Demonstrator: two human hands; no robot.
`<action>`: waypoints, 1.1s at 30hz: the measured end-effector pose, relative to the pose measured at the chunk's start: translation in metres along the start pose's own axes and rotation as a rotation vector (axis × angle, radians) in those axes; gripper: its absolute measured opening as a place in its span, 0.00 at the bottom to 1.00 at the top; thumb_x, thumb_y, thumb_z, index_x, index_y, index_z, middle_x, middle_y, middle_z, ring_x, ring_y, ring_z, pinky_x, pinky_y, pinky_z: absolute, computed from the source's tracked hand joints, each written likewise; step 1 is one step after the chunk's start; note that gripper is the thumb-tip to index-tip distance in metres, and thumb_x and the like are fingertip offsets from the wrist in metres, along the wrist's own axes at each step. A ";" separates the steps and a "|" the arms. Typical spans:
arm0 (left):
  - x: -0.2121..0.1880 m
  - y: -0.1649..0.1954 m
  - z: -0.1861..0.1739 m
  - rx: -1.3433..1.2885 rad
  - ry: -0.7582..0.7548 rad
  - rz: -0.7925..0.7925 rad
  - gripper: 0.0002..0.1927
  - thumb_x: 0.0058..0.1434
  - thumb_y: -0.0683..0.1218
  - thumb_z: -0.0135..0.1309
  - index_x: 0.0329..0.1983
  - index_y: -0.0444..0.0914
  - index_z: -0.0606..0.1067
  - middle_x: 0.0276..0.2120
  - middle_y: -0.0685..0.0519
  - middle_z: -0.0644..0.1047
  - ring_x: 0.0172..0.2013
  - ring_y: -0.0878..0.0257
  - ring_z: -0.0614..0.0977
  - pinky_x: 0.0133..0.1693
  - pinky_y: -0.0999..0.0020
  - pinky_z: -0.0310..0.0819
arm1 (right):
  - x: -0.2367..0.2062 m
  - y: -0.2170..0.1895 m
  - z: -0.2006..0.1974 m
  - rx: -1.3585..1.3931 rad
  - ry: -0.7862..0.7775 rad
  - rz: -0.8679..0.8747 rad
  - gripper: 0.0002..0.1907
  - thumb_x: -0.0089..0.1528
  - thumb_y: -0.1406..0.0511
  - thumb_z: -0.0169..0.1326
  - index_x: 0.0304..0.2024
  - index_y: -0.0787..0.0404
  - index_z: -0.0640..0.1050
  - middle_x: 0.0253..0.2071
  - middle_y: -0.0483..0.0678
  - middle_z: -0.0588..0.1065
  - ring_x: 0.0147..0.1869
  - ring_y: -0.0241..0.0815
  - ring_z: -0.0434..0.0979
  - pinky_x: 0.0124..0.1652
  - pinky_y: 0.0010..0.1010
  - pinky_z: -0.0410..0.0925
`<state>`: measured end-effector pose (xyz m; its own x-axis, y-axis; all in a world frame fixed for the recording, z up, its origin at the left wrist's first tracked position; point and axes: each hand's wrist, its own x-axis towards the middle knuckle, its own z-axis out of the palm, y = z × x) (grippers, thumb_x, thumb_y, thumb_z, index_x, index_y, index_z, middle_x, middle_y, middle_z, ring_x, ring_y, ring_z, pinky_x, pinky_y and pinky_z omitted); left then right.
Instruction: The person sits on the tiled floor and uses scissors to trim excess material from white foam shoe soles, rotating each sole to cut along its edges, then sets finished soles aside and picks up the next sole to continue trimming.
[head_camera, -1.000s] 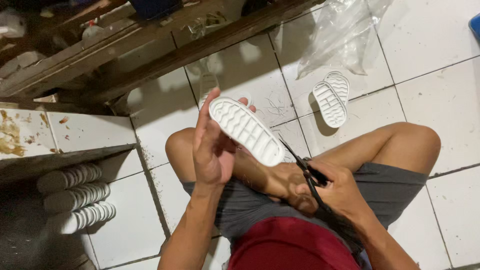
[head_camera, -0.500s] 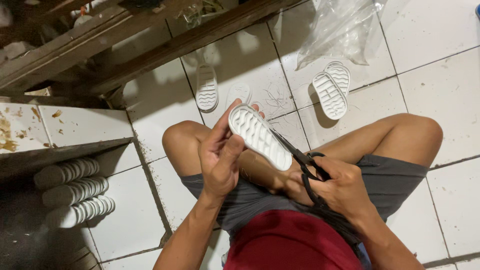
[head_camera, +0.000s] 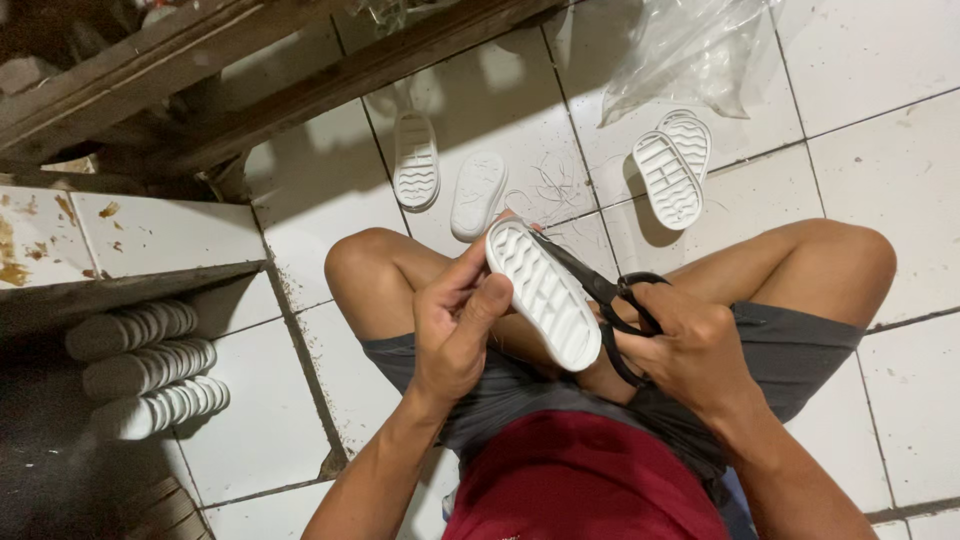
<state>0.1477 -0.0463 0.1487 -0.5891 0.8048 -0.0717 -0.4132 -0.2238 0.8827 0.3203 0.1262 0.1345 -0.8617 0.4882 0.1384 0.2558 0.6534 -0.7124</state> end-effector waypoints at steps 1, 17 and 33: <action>-0.001 0.001 0.000 0.014 -0.003 0.000 0.35 0.74 0.51 0.53 0.75 0.25 0.60 0.62 0.40 0.75 0.59 0.59 0.79 0.63 0.65 0.74 | 0.002 -0.001 -0.002 -0.007 -0.012 0.006 0.16 0.51 0.67 0.69 0.36 0.69 0.79 0.24 0.50 0.76 0.23 0.39 0.76 0.24 0.29 0.68; -0.004 0.021 -0.003 0.214 -0.112 -0.074 0.28 0.78 0.56 0.45 0.59 0.25 0.75 0.48 0.47 0.82 0.49 0.65 0.81 0.55 0.73 0.73 | 0.023 -0.010 -0.029 0.001 -0.098 -0.072 0.17 0.53 0.65 0.69 0.25 0.66 0.72 0.20 0.48 0.69 0.20 0.38 0.67 0.22 0.33 0.62; 0.008 0.038 -0.011 0.001 -0.240 -0.498 0.35 0.76 0.60 0.32 0.55 0.25 0.75 0.35 0.45 0.82 0.35 0.61 0.86 0.37 0.70 0.85 | 0.033 -0.010 -0.049 -0.076 -0.241 -0.023 0.21 0.48 0.61 0.72 0.18 0.66 0.74 0.13 0.46 0.68 0.14 0.37 0.65 0.18 0.32 0.59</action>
<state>0.1194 -0.0541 0.1760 -0.1481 0.9161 -0.3726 -0.6007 0.2159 0.7697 0.3107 0.1649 0.1800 -0.9450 0.3265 -0.0210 0.2594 0.7086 -0.6562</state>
